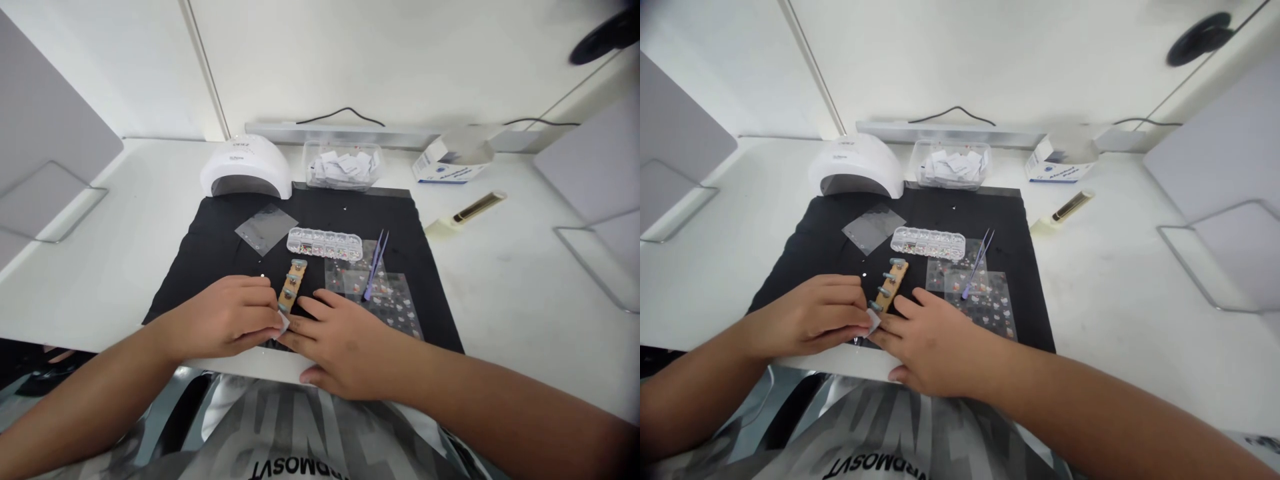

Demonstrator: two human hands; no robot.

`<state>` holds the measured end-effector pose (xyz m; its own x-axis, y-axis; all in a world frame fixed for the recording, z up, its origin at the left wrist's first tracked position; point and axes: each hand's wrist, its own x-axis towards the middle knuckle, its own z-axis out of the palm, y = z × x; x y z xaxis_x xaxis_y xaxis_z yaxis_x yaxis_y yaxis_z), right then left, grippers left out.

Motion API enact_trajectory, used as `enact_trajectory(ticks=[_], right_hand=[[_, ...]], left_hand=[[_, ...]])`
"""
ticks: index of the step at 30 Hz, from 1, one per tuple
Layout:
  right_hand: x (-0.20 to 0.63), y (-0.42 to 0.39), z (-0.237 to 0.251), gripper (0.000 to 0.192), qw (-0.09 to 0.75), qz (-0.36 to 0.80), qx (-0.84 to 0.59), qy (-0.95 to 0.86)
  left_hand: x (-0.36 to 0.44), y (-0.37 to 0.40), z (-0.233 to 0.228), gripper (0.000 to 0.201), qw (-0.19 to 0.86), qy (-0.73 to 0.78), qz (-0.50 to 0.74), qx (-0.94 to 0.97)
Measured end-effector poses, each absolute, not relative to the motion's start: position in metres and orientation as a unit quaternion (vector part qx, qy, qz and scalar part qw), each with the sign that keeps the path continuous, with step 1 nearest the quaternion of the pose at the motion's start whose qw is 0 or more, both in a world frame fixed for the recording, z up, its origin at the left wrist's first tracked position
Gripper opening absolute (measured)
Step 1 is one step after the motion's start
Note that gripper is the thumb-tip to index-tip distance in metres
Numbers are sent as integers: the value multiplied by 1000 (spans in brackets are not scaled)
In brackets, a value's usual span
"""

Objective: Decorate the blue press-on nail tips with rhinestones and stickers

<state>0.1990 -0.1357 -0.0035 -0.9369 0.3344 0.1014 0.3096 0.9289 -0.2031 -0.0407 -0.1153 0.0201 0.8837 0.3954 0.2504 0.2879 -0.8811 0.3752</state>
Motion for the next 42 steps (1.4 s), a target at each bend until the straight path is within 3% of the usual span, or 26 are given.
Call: enact_trajectory(ticks=[31, 35, 42], right_hand=[[200, -137, 0, 57, 50, 97, -170, -979], [200, -137, 0, 57, 45, 103, -168, -979], [205, -136, 2, 59, 47, 100, -165, -980]], left_hand=[[-56, -113, 23, 13, 175, 223, 125, 951], [-57, -112, 26, 7, 186, 220, 170, 942], [-62, -110, 28, 11, 46, 286, 325, 900]])
